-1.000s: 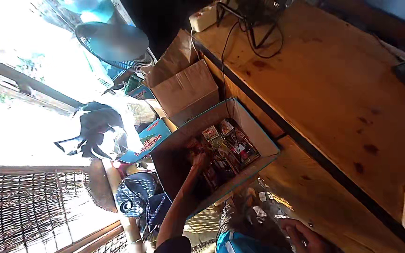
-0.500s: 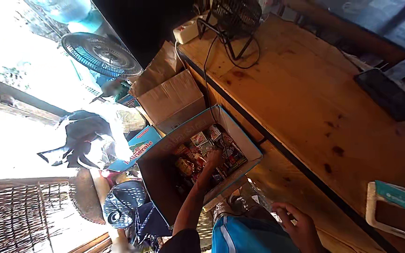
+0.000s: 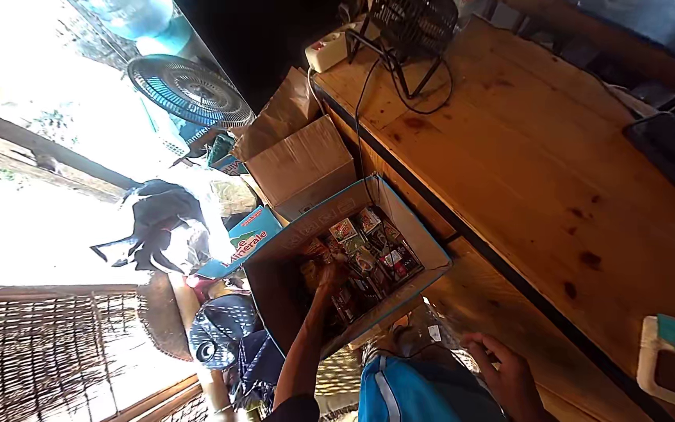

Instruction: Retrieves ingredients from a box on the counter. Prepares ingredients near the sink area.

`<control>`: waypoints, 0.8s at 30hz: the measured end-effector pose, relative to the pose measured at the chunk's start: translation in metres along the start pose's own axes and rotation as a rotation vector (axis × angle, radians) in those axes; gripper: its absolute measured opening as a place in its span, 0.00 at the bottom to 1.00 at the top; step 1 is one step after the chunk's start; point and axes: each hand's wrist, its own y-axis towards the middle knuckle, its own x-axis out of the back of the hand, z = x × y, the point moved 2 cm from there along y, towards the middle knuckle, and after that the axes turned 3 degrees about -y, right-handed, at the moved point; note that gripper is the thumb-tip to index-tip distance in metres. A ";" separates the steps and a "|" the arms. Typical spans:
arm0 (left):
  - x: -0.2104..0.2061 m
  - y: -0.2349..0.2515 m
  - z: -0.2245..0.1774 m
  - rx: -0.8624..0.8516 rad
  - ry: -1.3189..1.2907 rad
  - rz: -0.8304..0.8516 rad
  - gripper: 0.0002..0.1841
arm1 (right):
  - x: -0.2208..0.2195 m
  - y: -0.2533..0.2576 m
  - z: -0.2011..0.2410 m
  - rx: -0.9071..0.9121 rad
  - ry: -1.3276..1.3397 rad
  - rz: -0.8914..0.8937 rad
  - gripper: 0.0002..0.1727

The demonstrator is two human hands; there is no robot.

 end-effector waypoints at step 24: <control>0.122 -0.149 -0.067 -0.765 -0.684 -0.267 0.18 | -0.085 0.172 0.151 0.202 0.269 0.302 0.20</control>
